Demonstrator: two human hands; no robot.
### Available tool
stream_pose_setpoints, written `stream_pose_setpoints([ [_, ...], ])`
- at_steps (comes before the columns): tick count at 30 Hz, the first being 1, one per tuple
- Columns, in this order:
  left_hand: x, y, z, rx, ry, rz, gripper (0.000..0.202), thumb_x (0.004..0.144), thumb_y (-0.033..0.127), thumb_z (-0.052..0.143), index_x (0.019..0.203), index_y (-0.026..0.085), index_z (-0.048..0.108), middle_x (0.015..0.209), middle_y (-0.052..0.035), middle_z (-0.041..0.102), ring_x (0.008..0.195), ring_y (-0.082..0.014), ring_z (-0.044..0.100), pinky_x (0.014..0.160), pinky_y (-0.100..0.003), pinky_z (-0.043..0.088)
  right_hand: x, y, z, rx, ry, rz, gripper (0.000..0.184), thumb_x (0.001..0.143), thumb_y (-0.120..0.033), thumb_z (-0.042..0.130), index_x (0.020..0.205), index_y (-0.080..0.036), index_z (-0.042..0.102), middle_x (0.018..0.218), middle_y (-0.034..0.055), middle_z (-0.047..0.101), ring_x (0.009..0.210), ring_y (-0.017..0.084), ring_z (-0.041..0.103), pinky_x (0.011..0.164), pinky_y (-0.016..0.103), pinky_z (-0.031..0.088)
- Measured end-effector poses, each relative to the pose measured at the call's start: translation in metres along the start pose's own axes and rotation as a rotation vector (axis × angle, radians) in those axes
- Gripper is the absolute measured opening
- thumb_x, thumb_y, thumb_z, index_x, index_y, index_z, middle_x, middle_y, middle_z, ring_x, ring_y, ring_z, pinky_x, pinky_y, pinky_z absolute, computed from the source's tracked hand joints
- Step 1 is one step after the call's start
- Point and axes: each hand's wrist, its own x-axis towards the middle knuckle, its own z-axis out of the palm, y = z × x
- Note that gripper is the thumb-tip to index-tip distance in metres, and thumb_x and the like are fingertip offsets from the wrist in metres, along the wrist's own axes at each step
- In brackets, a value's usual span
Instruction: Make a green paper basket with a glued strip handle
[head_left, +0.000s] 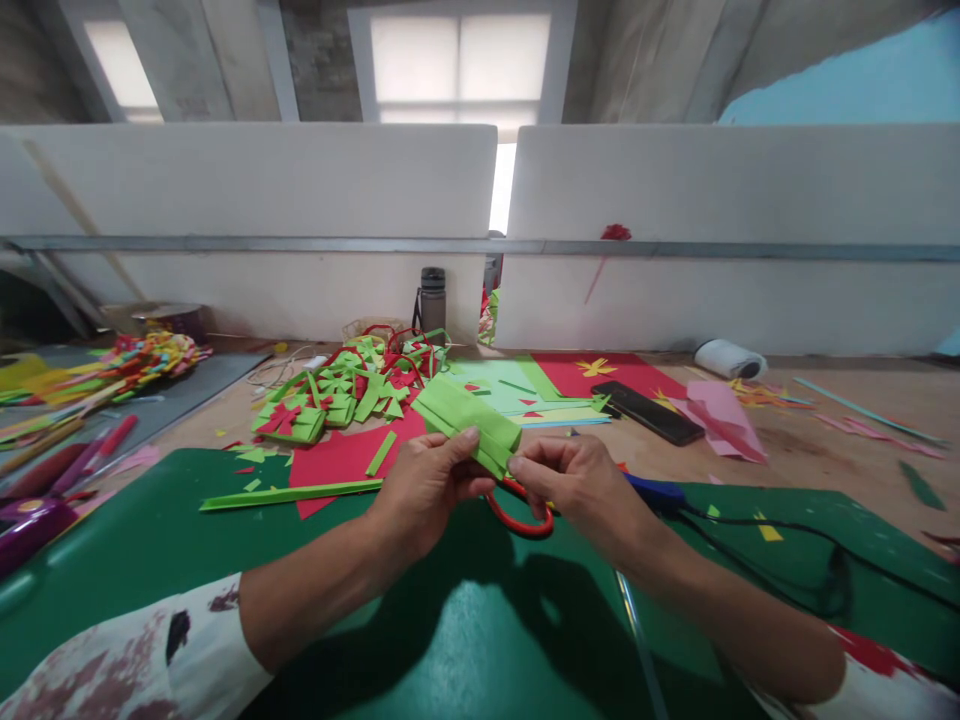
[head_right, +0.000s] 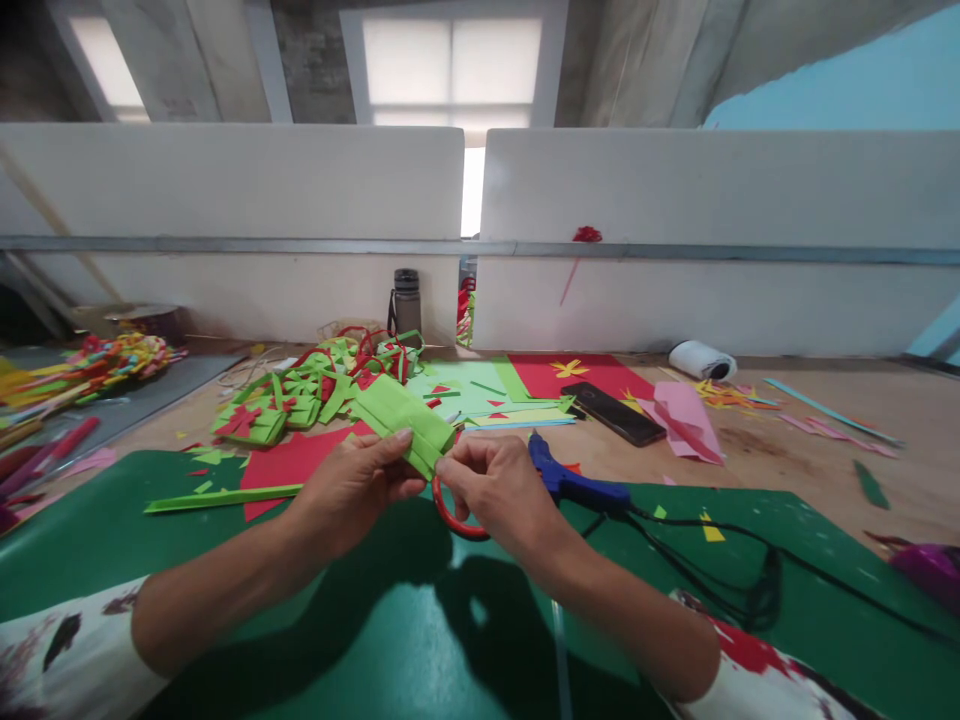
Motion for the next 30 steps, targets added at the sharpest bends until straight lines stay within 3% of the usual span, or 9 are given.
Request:
stream_pose_setpoints([
  [11,-0.002,-0.001,0.002,0.014,0.005,-0.022,0.011,0.083,0.012,0.055,0.083,0.004,0.062,0.074,-0.0104,0.068,0.057,-0.0115,0.062,0.05,-0.019,0.052,0.004,0.006,0.002,-0.023,0.023,-0.014,0.03,0.073,-0.021,0.053,0.045,-0.016,0.046,0.044,-0.0045,0.046,0.044,0.007,0.038,0.044,0.021,0.029],
  [18,0.001,0.0,-0.002,0.119,0.044,0.017,0.013,0.074,0.02,0.063,0.077,0.007,0.061,0.064,-0.0059,0.064,0.052,-0.012,0.058,0.047,-0.021,0.05,0.0,0.005,0.001,-0.095,-0.018,-0.035,0.032,0.079,-0.025,0.051,0.048,-0.017,0.046,0.045,-0.0048,0.045,0.043,0.007,0.038,0.042,0.021,0.028],
  [21,0.003,0.002,-0.005,0.193,0.061,0.035,0.018,0.07,0.024,0.066,0.077,0.008,0.062,0.063,-0.0044,0.063,0.05,-0.0099,0.055,0.04,-0.017,0.04,-0.002,0.005,-0.004,-0.257,0.062,-0.237,0.03,0.084,-0.027,0.051,0.056,-0.016,0.053,0.052,-0.0029,0.05,0.049,0.009,0.044,0.048,0.022,0.034],
  [26,0.001,0.006,-0.005,0.217,0.058,0.042,0.015,0.064,0.022,0.069,0.064,0.011,0.058,0.052,0.0005,0.057,0.044,-0.0063,0.05,0.037,-0.015,0.028,-0.003,0.011,-0.009,-0.655,0.246,-0.8,0.011,0.085,-0.016,0.053,0.08,-0.014,0.063,0.073,0.005,0.062,0.069,0.016,0.056,0.067,0.029,0.044],
  [30,-0.001,0.005,-0.003,0.22,0.061,0.011,0.017,0.062,0.022,0.068,0.058,0.012,0.055,0.045,0.0032,0.052,0.04,-0.0055,0.046,0.036,-0.015,0.024,-0.004,0.012,-0.009,-0.849,0.27,-0.973,0.013,0.083,-0.008,0.051,0.081,-0.013,0.063,0.078,0.0084,0.062,0.075,0.018,0.055,0.071,0.033,0.046],
])
